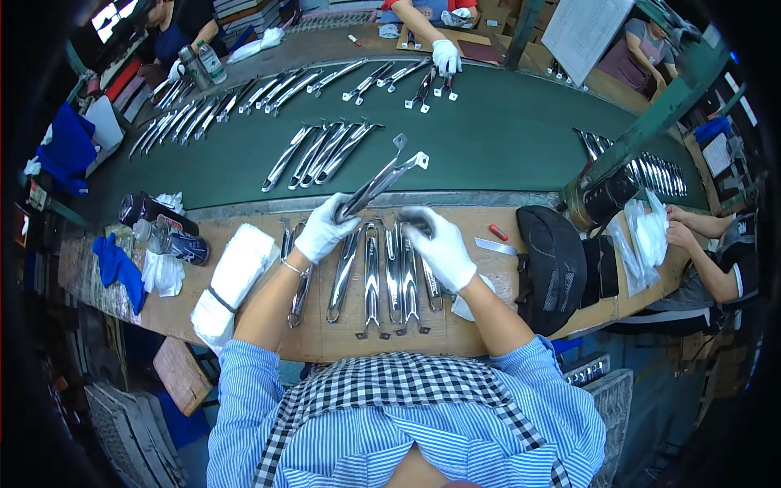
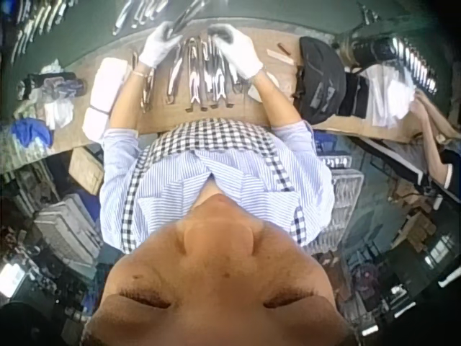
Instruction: The person picks metal handles from a conveyor belt, arranges them on the table, and inserts the handles into plastic sleeves by hand. The person then removes their gloves and places them onto the table.
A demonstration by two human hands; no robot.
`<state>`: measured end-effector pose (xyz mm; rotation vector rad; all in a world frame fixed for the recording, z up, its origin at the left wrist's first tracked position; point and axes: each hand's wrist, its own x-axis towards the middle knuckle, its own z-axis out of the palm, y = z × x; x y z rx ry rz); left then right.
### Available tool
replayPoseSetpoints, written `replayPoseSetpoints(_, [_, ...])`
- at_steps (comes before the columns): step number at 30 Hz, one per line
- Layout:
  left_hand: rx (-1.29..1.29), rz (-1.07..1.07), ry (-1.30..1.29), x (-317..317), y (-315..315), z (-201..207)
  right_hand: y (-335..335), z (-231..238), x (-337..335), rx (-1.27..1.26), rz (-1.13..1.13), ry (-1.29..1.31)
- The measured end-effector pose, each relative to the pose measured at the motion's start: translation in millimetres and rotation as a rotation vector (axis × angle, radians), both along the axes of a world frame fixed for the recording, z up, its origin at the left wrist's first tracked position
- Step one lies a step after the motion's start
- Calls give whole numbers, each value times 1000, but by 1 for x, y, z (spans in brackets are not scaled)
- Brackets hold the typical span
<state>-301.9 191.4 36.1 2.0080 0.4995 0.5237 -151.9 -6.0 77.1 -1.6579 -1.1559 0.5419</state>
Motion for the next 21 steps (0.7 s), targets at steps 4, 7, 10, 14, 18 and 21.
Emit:
replayPoseSetpoints(4, [120,-15,-77,-8,-5,8,35,7,-11,150,-5,471])
replayPoseSetpoints(7, [315,-40,-42,-10,-12,29,53,-10,0,246,151,780])
replayPoseSetpoints(10, [276,-46,-229,-8,5,43,50,-15,16,330,84,972])
replayPoseSetpoints(14, [351,157,-40,24,65,26,41,-12,20,384,97,861])
replayPoseSetpoints(18, [746,142,313,59,100,9,39,4,-21,235,141,390])
replayPoseSetpoints(21, [833,74,555,85,94,18,37,-3,-60,114,285,175])
